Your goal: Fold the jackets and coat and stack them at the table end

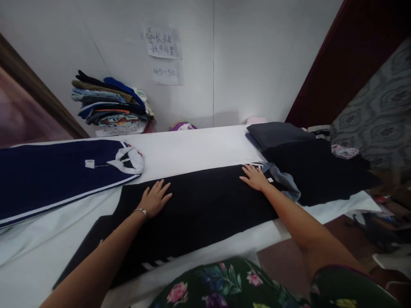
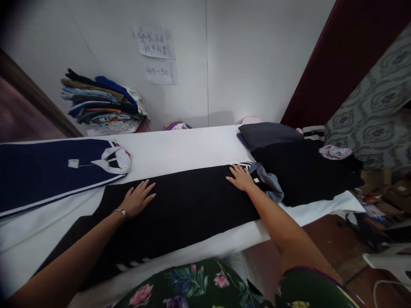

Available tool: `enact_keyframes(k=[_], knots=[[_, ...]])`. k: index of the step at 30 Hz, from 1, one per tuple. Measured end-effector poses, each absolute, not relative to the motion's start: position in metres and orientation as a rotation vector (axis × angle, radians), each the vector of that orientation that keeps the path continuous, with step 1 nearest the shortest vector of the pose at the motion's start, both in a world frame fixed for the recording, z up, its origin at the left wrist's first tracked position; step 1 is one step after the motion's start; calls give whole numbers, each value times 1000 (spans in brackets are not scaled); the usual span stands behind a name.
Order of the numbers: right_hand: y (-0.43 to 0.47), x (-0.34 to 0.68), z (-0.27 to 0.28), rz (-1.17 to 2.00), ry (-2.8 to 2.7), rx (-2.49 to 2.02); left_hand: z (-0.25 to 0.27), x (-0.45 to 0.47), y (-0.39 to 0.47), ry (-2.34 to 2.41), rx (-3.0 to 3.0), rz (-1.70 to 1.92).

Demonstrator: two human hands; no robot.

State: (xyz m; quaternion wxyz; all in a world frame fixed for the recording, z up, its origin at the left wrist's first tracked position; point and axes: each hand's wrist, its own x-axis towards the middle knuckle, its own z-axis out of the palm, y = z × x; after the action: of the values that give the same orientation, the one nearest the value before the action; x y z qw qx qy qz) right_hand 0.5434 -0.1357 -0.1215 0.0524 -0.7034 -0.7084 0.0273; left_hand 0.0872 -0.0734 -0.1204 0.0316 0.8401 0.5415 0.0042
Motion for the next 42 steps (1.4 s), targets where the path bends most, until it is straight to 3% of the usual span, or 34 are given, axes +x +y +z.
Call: enact_keyframes(k=[5, 11, 14, 18, 24, 33, 42], knots=[[-134, 550, -111, 321, -1935, -2054, -118, 87, -65, 1677, 2513, 27], [-184, 567, -77, 408, -1676, -1846, -76, 78, -87, 1643, 2312, 552], [-231, 570, -79, 484, -1623, -1775, -67, 77, -133, 1471, 2396, 599], [-273, 569, -98, 276, -1727, -1832, -84, 85, -194, 1198, 2519, 479], [-273, 564, -107, -87, -1898, -2013, -97, 93, -214, 1223, 2543, 480], [-249, 565, -113, -101, -1855, -2114, -95, 90, -212, 1362, 2601, 397], [-264, 549, -103, -222, -1891, -1969, -98, 83, -227, 1462, 2590, 552]])
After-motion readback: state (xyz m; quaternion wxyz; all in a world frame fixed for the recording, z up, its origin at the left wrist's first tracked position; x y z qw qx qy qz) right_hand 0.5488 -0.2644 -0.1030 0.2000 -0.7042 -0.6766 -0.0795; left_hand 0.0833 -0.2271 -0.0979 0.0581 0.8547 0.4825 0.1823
